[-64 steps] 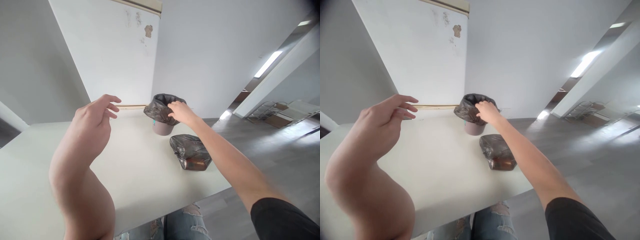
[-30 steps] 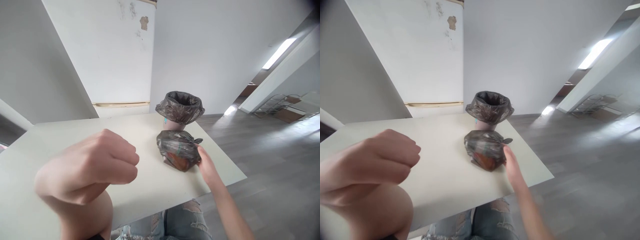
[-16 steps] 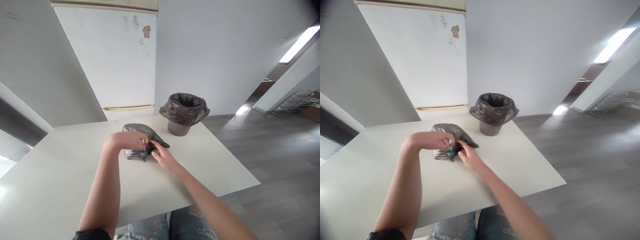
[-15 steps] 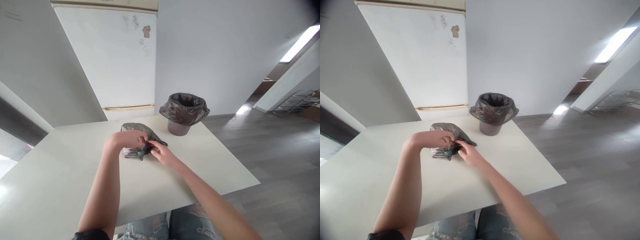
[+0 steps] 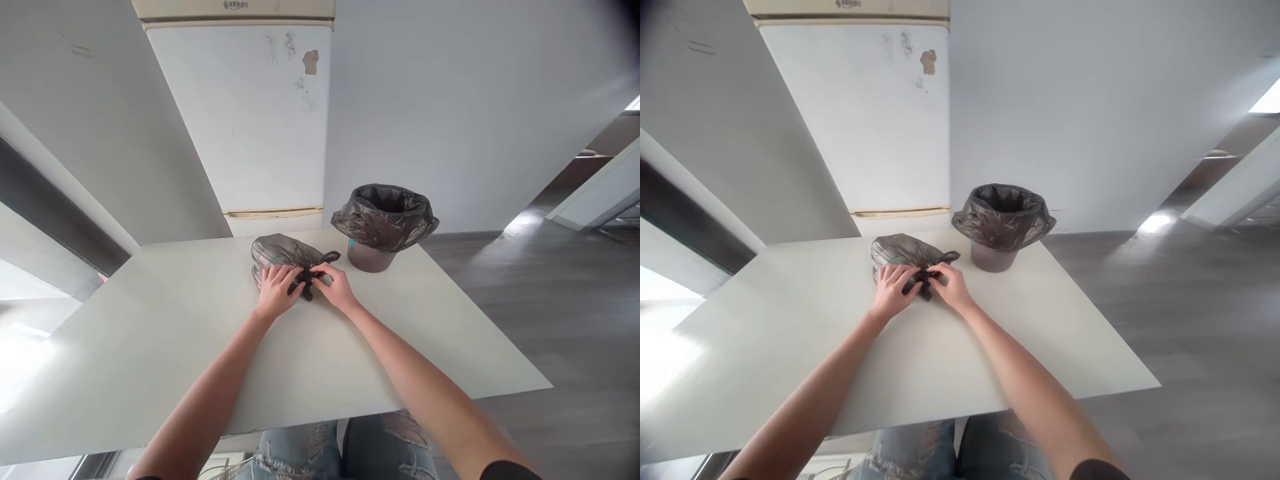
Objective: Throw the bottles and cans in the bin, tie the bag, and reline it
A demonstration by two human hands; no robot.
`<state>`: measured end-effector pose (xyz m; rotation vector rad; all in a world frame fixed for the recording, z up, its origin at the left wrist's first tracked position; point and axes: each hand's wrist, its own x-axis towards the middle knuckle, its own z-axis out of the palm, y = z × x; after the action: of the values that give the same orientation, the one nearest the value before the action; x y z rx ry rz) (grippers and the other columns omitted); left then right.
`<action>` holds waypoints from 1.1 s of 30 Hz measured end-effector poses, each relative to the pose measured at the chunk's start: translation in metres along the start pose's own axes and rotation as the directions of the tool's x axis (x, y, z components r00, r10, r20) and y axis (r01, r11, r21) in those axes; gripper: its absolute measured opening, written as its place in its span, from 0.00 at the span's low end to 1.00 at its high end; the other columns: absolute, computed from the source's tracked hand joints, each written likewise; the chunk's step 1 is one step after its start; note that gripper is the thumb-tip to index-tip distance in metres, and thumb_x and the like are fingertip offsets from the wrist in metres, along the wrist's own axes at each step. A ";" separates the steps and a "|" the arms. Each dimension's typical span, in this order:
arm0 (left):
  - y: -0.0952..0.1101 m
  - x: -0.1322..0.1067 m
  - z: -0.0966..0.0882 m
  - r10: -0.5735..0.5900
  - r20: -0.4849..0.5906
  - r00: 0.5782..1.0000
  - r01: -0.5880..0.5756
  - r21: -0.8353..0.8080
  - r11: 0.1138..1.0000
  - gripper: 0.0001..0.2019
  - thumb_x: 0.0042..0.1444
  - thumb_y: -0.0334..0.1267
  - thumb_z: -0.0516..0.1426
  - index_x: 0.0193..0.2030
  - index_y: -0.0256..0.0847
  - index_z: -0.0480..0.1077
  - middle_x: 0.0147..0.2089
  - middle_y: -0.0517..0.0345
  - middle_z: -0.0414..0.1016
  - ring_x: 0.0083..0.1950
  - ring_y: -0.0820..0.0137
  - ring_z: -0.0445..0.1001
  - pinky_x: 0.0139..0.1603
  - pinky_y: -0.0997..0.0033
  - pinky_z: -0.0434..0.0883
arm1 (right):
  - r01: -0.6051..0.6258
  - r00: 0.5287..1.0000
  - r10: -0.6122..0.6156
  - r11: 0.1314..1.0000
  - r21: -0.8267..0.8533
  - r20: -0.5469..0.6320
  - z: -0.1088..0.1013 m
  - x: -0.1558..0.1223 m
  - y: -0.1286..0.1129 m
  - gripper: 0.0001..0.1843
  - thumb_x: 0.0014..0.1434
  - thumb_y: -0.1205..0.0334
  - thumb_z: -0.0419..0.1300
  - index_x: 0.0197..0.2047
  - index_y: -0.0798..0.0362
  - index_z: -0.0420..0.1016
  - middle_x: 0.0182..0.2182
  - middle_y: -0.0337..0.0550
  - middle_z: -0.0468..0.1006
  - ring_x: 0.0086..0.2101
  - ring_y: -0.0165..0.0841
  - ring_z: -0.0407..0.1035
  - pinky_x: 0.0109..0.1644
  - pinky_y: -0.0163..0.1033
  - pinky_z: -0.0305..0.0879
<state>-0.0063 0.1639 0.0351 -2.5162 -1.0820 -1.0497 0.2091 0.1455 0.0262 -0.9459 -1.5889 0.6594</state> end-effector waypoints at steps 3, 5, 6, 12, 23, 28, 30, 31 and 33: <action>0.007 0.003 0.007 -0.003 -0.033 0.999 0.003 0.009 1.000 0.08 0.68 0.37 0.58 0.49 0.48 0.80 0.46 0.50 0.81 0.48 0.56 0.74 0.56 0.51 0.62 | -0.020 0.999 0.015 0.994 0.104 0.051 -0.003 -0.001 0.000 0.13 0.63 0.55 0.66 0.50 0.48 0.81 0.40 0.43 0.79 0.42 0.38 0.74 0.53 0.44 0.72; 0.010 0.006 0.007 -0.033 -0.056 0.998 0.032 -0.014 0.999 0.09 0.69 0.34 0.56 0.47 0.46 0.79 0.44 0.50 0.81 0.46 0.58 0.74 0.57 0.51 0.62 | -0.038 0.997 0.027 0.987 0.156 0.072 -0.005 -0.002 0.002 0.15 0.63 0.53 0.66 0.51 0.48 0.79 0.40 0.43 0.78 0.43 0.38 0.73 0.53 0.44 0.72; 0.010 0.007 0.007 -0.053 -0.070 0.996 0.051 -0.032 0.998 0.09 0.69 0.33 0.55 0.46 0.46 0.78 0.45 0.50 0.81 0.46 0.59 0.73 0.57 0.52 0.62 | -0.040 0.997 0.030 0.986 0.164 0.066 -0.007 -0.002 0.002 0.15 0.63 0.53 0.65 0.51 0.48 0.79 0.40 0.43 0.77 0.43 0.38 0.73 0.52 0.44 0.72; 0.007 0.001 -0.001 -0.250 -0.191 0.949 0.225 -0.144 0.964 0.10 0.72 0.33 0.50 0.46 0.43 0.73 0.42 0.50 0.80 0.45 0.60 0.72 0.53 0.56 0.65 | 0.047 0.998 -0.047 0.999 -0.011 0.030 -0.017 -0.004 0.006 0.08 0.66 0.59 0.58 0.42 0.47 0.78 0.32 0.41 0.75 0.37 0.38 0.69 0.48 0.46 0.68; 0.015 -0.001 0.001 -0.178 -0.170 0.969 0.145 -0.192 0.971 0.10 0.72 0.34 0.50 0.44 0.44 0.73 0.36 0.56 0.79 0.38 0.64 0.75 0.57 0.55 0.64 | 0.148 0.987 -0.121 0.947 -0.285 0.111 -0.002 -0.002 0.015 0.24 0.64 0.55 0.67 0.63 0.41 0.75 0.55 0.48 0.79 0.55 0.49 0.70 0.62 0.58 0.64; 0.012 -0.004 0.001 -0.179 -0.181 0.967 0.157 -0.130 0.979 0.10 0.71 0.35 0.52 0.45 0.45 0.75 0.37 0.52 0.78 0.41 0.60 0.73 0.52 0.55 0.64 | 0.048 0.999 -0.044 0.983 -0.176 0.027 -0.007 -0.002 0.019 0.16 0.68 0.64 0.55 0.55 0.44 0.77 0.44 0.46 0.79 0.47 0.44 0.70 0.55 0.50 0.68; 0.008 -0.005 0.000 -0.240 -0.231 0.943 0.236 -0.047 0.971 0.10 0.71 0.36 0.51 0.45 0.46 0.75 0.38 0.50 0.78 0.43 0.57 0.71 0.50 0.54 0.63 | -0.002 0.999 -0.004 0.991 -0.133 -0.041 -0.010 -0.001 0.017 0.17 0.67 0.65 0.51 0.53 0.46 0.77 0.42 0.45 0.77 0.45 0.42 0.69 0.52 0.48 0.67; 0.006 -0.005 -0.001 -0.266 -0.257 0.929 0.271 -0.015 0.962 0.11 0.72 0.36 0.51 0.45 0.46 0.75 0.39 0.49 0.77 0.43 0.57 0.71 0.50 0.54 0.63 | -0.010 0.997 0.001 0.993 -0.121 -0.074 -0.011 -0.001 0.016 0.15 0.67 0.65 0.51 0.49 0.47 0.77 0.40 0.44 0.75 0.43 0.42 0.68 0.50 0.47 0.66; 0.001 -0.006 -0.004 -0.303 -0.309 0.901 0.321 0.007 0.947 0.12 0.73 0.35 0.49 0.46 0.45 0.74 0.39 0.48 0.76 0.42 0.57 0.70 0.49 0.54 0.62 | 0.000 0.992 -0.013 0.995 -0.100 -0.122 -0.014 0.000 0.015 0.11 0.67 0.64 0.51 0.39 0.48 0.75 0.34 0.43 0.72 0.41 0.41 0.66 0.48 0.45 0.63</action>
<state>-0.0105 0.1582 0.0339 -2.0827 -1.4230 -1.4112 0.2260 0.1527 0.0172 -1.0350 -1.5265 0.5110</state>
